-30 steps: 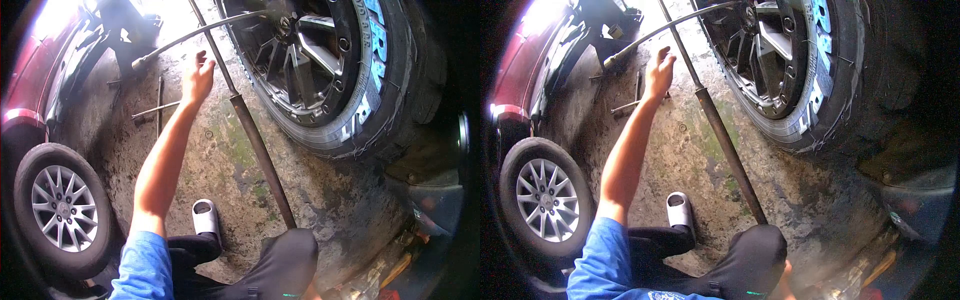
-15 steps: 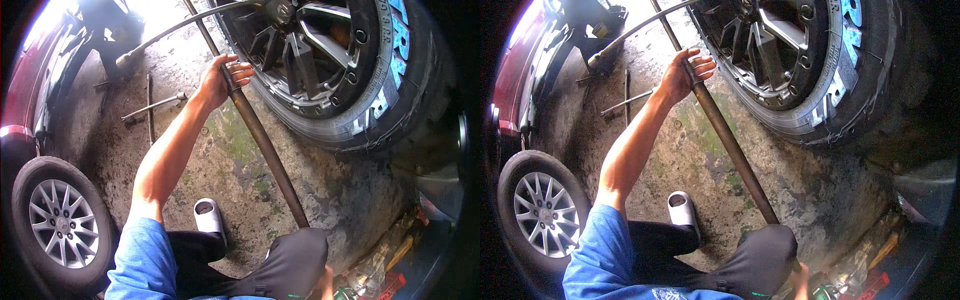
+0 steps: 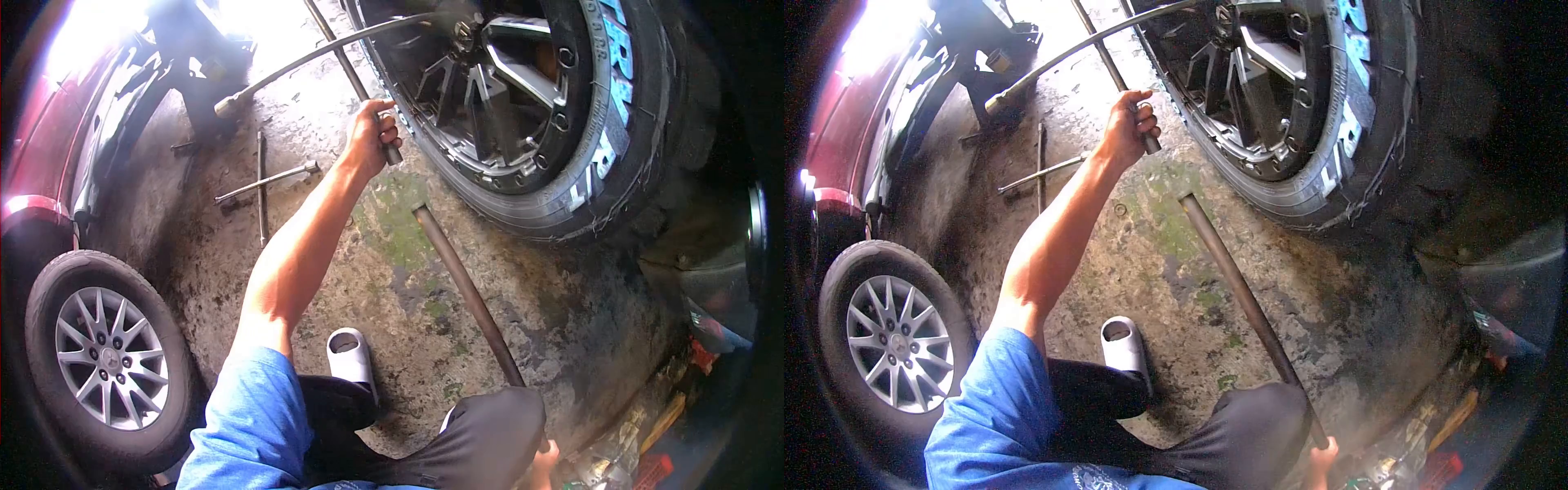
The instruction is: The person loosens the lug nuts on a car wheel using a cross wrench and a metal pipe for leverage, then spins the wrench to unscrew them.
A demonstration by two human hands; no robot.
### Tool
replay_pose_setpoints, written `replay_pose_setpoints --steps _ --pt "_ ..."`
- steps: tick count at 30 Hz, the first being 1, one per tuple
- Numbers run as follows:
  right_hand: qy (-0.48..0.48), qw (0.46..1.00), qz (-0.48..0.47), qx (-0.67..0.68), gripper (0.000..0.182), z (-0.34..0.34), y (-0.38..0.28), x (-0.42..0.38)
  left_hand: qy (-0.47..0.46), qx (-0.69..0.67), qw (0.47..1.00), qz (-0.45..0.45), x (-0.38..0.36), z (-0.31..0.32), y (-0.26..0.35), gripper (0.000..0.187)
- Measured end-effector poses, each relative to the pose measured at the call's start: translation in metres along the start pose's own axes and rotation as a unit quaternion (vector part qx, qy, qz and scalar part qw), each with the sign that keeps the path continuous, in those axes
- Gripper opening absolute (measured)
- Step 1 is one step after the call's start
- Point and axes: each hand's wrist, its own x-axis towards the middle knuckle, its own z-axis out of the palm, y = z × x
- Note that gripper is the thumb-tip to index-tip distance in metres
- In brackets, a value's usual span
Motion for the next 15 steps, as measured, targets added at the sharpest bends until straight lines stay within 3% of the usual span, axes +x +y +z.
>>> replay_pose_setpoints --steps 1,3,4,7,9,11,12,13,15 --pt "0.001 1.000 0.004 -0.002 0.015 -0.011 0.006 -0.010 -0.001 0.000 1.000 -0.004 -0.003 0.004 0.000 0.022" --pt "0.001 0.989 -0.026 -0.148 0.017 -0.034 0.017 -0.025 0.014 -0.020 1.000 0.002 -0.005 0.007 -0.001 0.020" --pt "-0.068 0.990 0.065 -0.110 0.019 -0.041 0.022 -0.027 0.015 -0.028 0.999 -0.005 -0.007 0.010 -0.002 0.019" --pt "-0.099 0.984 0.089 -0.122 0.019 -0.025 0.010 -0.024 0.024 -0.008 1.000 -0.014 -0.004 0.010 -0.003 0.019" --pt "-0.109 0.976 0.178 -0.064 0.016 0.005 0.018 -0.011 0.004 -0.007 1.000 -0.004 0.001 0.002 -0.004 0.021" --pt "-0.144 0.971 0.180 -0.071 0.018 0.028 0.017 0.002 0.040 0.148 0.988 0.013 -0.003 0.000 -0.004 0.025" --pt "-0.164 0.967 0.176 -0.080 0.019 0.037 0.015 0.009 0.000 0.274 0.962 -0.005 -0.004 -0.014 0.008 0.029" --pt "-0.186 0.963 0.171 -0.094 0.021 0.046 0.013 0.018 -0.056 0.385 0.920 -0.045 -0.001 -0.027 0.025 0.048" --pt "-0.240 0.951 0.146 -0.130 0.024 0.060 0.001 0.045 -0.024 0.651 0.756 0.061 0.008 -0.042 0.046 0.049"
